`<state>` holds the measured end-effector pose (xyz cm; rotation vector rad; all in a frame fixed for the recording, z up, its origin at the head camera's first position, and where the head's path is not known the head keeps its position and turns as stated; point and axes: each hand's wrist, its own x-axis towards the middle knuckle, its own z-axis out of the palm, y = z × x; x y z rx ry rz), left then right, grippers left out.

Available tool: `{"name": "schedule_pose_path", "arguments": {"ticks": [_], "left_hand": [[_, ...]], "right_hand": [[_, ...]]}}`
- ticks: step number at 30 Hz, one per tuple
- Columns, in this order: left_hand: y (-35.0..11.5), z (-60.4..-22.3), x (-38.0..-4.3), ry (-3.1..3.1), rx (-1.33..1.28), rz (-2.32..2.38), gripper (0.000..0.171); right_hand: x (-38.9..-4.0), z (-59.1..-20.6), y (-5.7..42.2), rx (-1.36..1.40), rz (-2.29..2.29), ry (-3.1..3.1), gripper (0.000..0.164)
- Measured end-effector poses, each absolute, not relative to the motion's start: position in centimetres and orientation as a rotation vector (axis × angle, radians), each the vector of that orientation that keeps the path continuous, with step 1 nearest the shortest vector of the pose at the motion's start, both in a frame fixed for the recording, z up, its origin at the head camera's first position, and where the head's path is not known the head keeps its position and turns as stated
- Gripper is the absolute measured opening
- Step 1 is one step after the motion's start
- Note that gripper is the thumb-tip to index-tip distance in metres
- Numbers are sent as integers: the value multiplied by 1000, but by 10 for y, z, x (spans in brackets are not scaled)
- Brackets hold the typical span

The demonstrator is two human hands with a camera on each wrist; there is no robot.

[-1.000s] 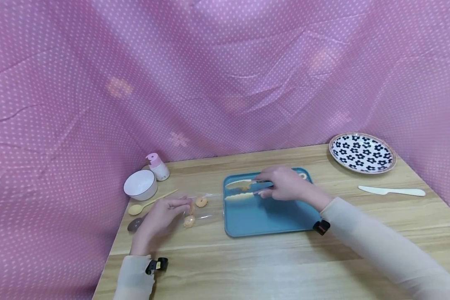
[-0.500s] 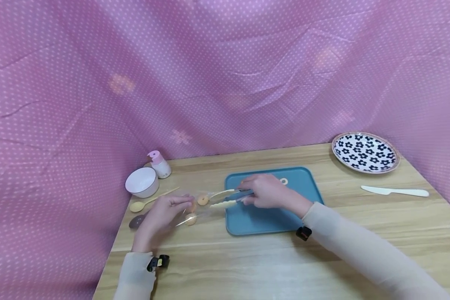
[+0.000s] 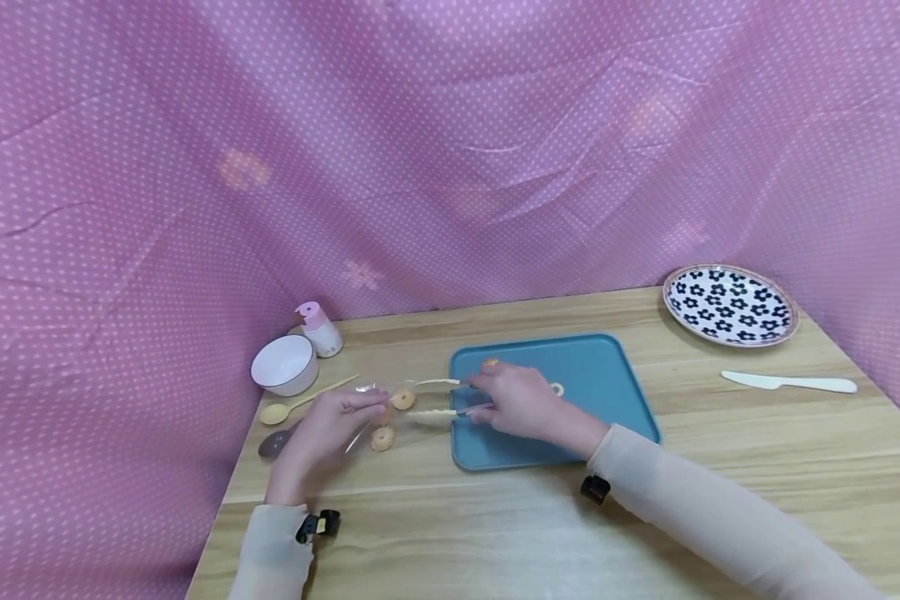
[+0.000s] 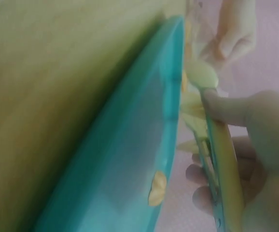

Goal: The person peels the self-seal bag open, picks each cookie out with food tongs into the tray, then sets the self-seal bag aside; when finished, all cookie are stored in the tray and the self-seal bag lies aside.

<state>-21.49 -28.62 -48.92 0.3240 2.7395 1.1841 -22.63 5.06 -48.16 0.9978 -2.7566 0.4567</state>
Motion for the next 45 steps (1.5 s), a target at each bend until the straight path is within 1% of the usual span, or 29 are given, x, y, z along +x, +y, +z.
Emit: {"name": "schedule_pose_path", "arguments": {"ticks": [7, 16, 24, 29, 33, 37, 42, 45], "left_hand": [[-285, -489, -214, 2746, 357, 1174, 32], [-284, -489, -213, 2730, 325, 1205, 30], [-286, -490, -216, 2672, 318, 1263, 28], [-287, -493, -216, 2674, 302, 1254, 23], [-290, -493, -216, 2722, 349, 1204, 23], [-292, -492, -215, 2714, 367, 1208, 29], [-294, -494, -216, 2696, 394, 1235, 36], [-296, -494, -215, 2717, 400, 1220, 35]], "right_hand": [[-218, -479, 35, 895, 425, -2819, 53], [-220, -481, 21, 869, 412, -2871, 48], [-225, -482, 22, 907, 417, -2861, 42], [-224, -480, 28, 905, 450, -2840, 41], [-220, -473, 40, 900, 547, -2813, 39], [-219, -467, 61, 866, 626, -2798, 40], [-227, -466, 105, 714, 650, -2802, 41], [-234, -465, 136, 612, 611, -2821, 43]]}}
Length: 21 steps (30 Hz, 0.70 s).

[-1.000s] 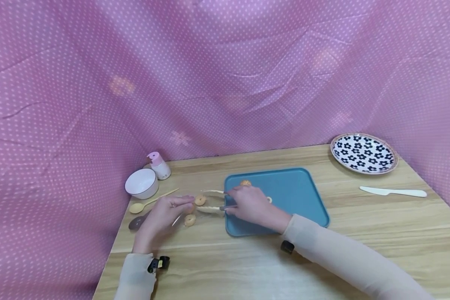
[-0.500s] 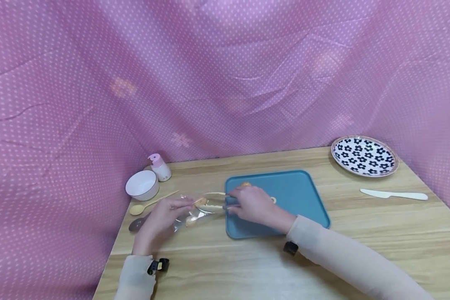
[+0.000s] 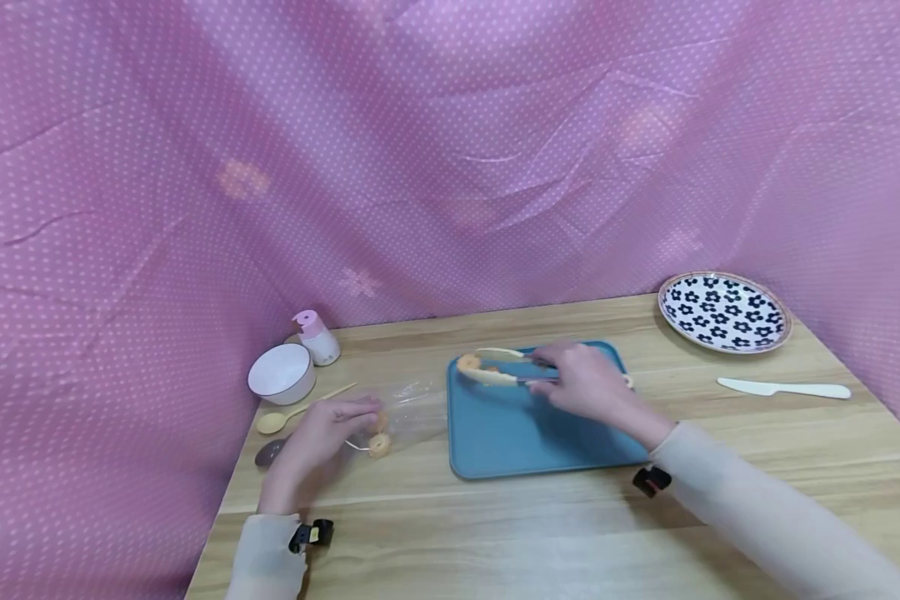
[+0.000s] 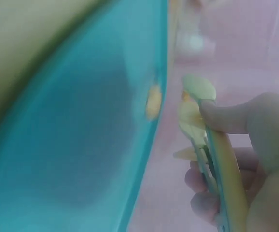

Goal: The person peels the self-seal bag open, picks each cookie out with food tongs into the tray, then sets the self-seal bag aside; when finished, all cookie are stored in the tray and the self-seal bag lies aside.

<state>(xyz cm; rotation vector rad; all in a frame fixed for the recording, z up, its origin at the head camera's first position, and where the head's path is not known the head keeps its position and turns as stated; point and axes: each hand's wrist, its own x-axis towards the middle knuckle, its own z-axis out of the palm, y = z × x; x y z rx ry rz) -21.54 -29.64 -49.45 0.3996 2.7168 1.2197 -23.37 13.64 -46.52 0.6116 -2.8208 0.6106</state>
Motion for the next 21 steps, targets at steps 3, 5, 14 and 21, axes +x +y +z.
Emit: {"name": "schedule_pose_path", "arguments": {"ticks": [3, 5, 14, 21], "left_hand": [[-299, -494, -215, 2751, 400, 1190, 34], [-300, -492, -215, 2755, 391, 1198, 33], [-303, -491, -217, 2730, 375, 1252, 33], [-303, -493, -218, 2741, 412, 1234, 30]], "right_hand": [[-236, -464, 166, 527, 570, -2858, 45], [-235, -465, 182, 491, 553, -2887, 47], [-226, -476, 214, 470, 498, -2943, 47], [-226, -477, 216, 484, 478, -2936, 50]]}}
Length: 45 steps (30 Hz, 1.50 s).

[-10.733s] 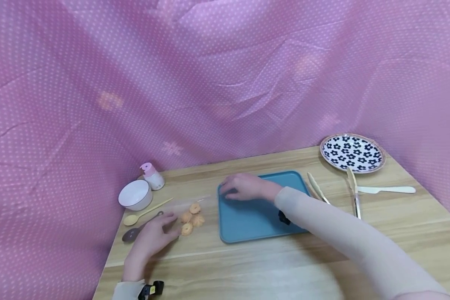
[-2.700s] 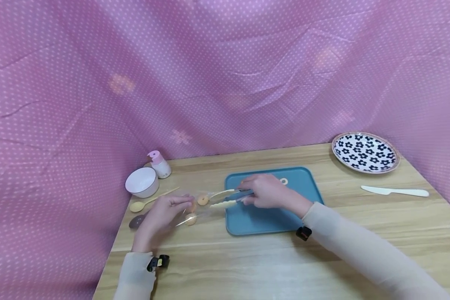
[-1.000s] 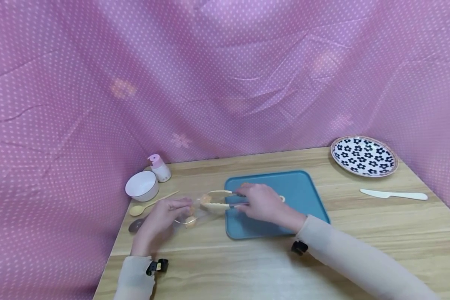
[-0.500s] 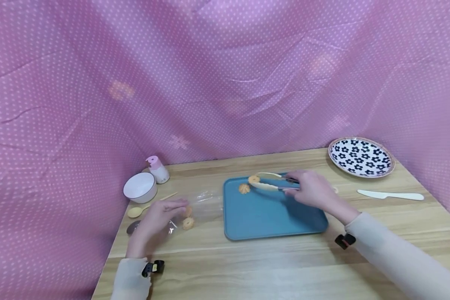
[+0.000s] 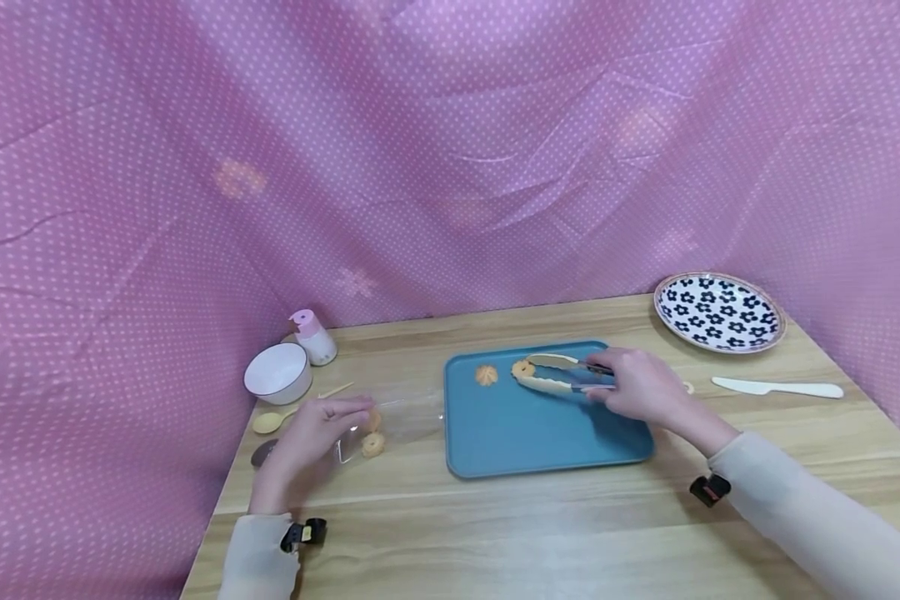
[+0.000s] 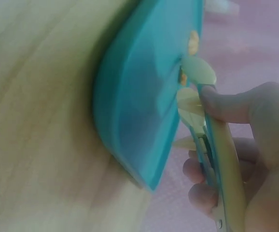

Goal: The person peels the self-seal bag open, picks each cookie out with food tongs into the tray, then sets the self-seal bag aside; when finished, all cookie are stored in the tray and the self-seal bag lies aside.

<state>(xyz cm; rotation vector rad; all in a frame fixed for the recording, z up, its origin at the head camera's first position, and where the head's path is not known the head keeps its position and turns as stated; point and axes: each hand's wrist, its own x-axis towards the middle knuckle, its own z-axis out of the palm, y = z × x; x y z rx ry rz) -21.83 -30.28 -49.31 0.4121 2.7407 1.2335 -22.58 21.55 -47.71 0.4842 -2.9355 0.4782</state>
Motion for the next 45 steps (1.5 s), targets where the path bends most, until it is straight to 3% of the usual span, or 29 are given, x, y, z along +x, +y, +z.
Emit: {"name": "schedule_pose_path", "arguments": {"ticks": [5, 11, 21, 35, 45], "left_hand": [[-304, -490, -220, 2763, 426, 1210, 31], [-303, -489, -222, 2750, 411, 1231, 32], [-299, -491, -218, 2668, 323, 1303, 31], [-300, -491, -213, 2653, 300, 1321, 32], [-292, -499, -214, 2669, 289, 1335, 28]], "right_hand": [[-228, -465, 204, 536, 477, -2883, 52], [-234, -449, 167, 809, 497, -2801, 50], [-250, -466, 98, 1107, 530, -2750, 39], [-250, -475, 26, 1126, 496, -2785, 40], [-259, -479, 3, 1151, 444, -2802, 42]]}}
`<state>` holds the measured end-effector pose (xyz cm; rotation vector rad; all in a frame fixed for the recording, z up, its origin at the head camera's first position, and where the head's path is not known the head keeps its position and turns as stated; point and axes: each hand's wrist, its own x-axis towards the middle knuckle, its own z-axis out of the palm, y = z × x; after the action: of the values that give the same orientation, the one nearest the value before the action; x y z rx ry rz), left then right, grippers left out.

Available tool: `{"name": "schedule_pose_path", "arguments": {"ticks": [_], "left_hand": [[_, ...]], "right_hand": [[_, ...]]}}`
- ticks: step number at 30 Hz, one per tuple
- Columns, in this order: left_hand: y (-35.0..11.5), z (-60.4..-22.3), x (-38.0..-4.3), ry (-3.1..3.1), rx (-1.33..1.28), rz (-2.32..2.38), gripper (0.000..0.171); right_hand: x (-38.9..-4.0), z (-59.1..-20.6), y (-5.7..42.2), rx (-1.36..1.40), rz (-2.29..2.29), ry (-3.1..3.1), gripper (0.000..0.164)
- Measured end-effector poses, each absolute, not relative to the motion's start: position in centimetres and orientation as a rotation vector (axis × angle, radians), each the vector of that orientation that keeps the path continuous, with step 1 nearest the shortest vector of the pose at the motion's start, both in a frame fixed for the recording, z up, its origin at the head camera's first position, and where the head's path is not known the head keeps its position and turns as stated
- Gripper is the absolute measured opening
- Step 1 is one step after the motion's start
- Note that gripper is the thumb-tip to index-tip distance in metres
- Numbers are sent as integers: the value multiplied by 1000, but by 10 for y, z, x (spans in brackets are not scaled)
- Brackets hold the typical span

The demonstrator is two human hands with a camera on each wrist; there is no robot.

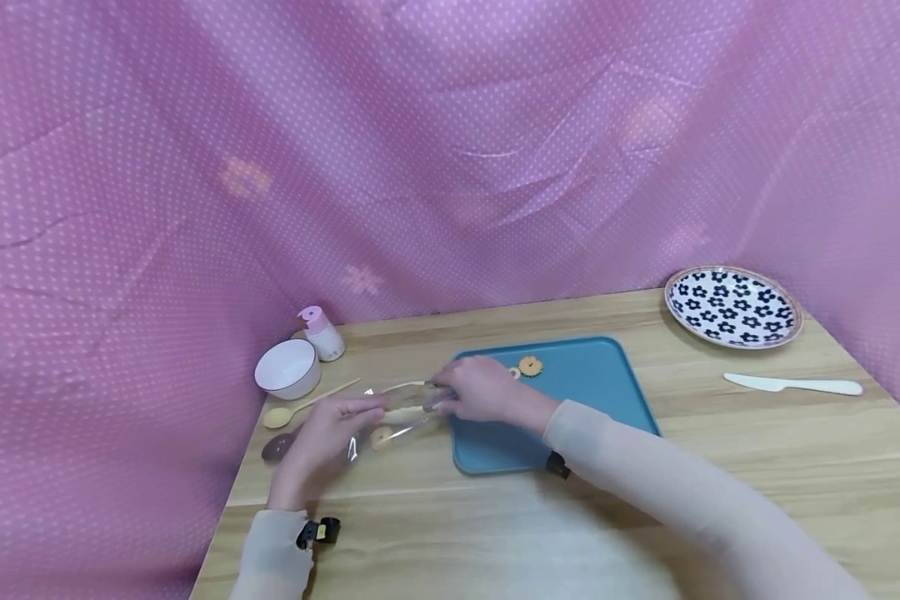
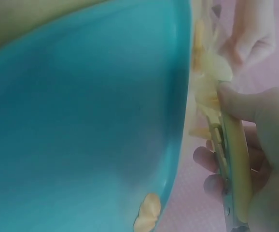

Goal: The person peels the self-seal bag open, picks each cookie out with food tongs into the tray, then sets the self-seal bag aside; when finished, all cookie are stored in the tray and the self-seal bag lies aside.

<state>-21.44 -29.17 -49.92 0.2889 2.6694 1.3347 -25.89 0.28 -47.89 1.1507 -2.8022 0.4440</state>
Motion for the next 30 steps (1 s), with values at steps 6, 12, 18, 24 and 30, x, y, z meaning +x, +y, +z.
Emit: {"name": "schedule_pose_path", "arguments": {"ticks": [6, 12, 18, 24, 30], "left_hand": [[-286, -492, -216, 2708, 344, 1332, 31], [-286, -493, -218, 2742, 386, 1262, 30], [-286, -495, -216, 2751, 396, 1286, 28], [-283, -494, -217, 2698, 326, 1349, 26], [-283, -494, -216, 2692, 311, 1363, 27]], "right_hand": [[-262, -476, -6, 1217, 421, -2802, 44], [-263, -472, -11, 1210, 386, -2826, 41], [-265, -469, -9, 1194, 288, -2774, 42], [-265, -470, -9, 1189, 304, -2805, 41], [-263, -475, -9, 1156, 265, -2739, 40]]}}
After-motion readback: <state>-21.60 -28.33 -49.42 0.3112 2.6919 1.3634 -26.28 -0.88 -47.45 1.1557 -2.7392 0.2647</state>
